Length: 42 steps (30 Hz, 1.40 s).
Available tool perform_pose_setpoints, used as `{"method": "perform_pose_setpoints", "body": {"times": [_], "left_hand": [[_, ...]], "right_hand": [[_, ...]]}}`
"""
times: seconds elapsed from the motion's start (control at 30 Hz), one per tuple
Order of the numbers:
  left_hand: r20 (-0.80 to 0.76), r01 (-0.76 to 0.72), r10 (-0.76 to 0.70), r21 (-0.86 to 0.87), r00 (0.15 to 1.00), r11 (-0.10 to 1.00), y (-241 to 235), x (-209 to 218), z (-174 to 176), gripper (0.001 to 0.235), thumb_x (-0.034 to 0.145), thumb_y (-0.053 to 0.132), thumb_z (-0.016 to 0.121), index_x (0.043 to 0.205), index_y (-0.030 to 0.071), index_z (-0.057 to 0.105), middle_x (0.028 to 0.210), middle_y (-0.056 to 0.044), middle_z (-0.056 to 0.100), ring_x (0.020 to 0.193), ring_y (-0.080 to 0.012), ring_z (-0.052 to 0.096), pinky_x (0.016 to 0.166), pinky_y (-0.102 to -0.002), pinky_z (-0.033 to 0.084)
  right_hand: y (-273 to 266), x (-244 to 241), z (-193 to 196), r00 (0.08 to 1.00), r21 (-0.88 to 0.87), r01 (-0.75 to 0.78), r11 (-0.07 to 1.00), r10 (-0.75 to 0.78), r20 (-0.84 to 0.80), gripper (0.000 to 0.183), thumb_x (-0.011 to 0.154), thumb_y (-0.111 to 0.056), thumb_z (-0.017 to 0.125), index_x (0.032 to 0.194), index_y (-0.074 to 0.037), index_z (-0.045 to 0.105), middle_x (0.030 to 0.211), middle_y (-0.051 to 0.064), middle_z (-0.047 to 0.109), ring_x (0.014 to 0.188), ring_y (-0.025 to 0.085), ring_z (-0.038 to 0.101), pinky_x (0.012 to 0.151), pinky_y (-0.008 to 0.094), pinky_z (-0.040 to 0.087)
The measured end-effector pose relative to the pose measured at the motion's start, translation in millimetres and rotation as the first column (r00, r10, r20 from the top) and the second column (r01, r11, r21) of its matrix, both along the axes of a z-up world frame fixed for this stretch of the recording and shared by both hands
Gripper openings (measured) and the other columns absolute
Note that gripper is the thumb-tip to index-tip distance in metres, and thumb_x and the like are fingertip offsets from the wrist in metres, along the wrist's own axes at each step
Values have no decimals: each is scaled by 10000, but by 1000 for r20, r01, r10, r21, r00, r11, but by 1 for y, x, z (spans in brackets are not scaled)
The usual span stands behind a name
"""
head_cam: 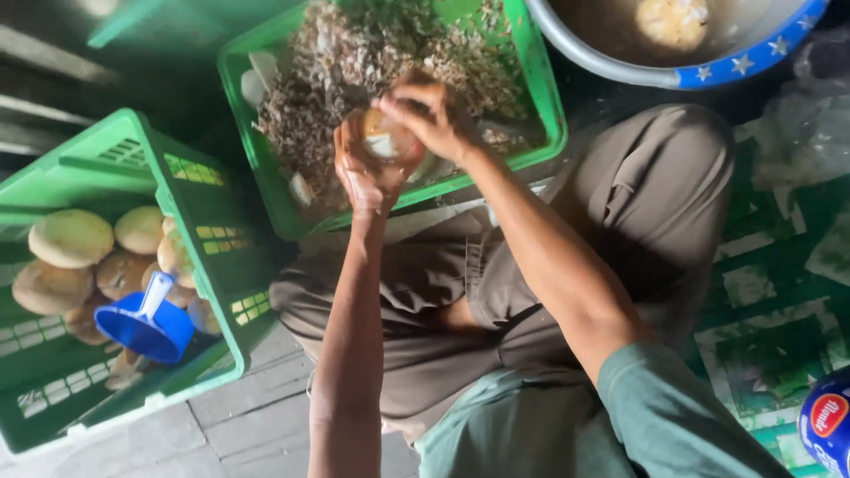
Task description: The person sits on the floor and peels a round, light-brown fruit using a knife, placing the peels into a green crate. They then dip the peeled fruit into a metal bowl of water and retrieve another fruit to continue the peeling process.
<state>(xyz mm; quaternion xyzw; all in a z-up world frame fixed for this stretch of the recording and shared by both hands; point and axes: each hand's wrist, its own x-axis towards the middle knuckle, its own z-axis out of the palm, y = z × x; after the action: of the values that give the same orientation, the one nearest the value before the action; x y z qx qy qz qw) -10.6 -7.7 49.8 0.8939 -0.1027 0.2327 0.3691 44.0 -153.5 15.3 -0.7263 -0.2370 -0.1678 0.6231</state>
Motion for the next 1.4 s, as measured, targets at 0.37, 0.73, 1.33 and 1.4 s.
{"method": "perform_pose_setpoints", "body": {"times": [0.37,0.73,1.33,1.4], "left_hand": [[-62,-6,4,-25,998,1000,-5,0,10,670,578,231,924,1126,59,579,988,-135,628,831,-294,633,696,-413,558],[-72,128,-230,-655,970,745,5,-2,-29,493,768,123,756,1224,68,576,1128,-115,624,956,-260,630,830,-398,561],[-129,303,-291,89,948,949,26,8,-6,1046,636,445,936,1424,-23,433,1357,-204,585,1226,-343,602,1108,-455,452],[-153,233,-204,209,967,950,17,5,-2,1119,596,530,934,1415,-52,441,1318,-215,604,1186,-341,612,1092,-470,437]], "right_hand": [[0,-1,10,1000,-128,-14,992,14,-2,215,985,-219,680,872,-43,727,939,76,665,877,196,603,802,327,518],[10,-26,-13,960,-17,234,972,-229,159,120,838,-21,822,912,6,732,967,78,682,792,189,638,689,291,536],[-22,-19,-20,941,427,183,886,-32,-337,270,987,-286,650,972,-36,751,804,28,681,640,96,453,610,259,359],[-21,-18,-24,971,330,153,931,-80,-224,368,1013,-321,598,923,10,731,750,59,644,614,125,476,580,281,370]]}}
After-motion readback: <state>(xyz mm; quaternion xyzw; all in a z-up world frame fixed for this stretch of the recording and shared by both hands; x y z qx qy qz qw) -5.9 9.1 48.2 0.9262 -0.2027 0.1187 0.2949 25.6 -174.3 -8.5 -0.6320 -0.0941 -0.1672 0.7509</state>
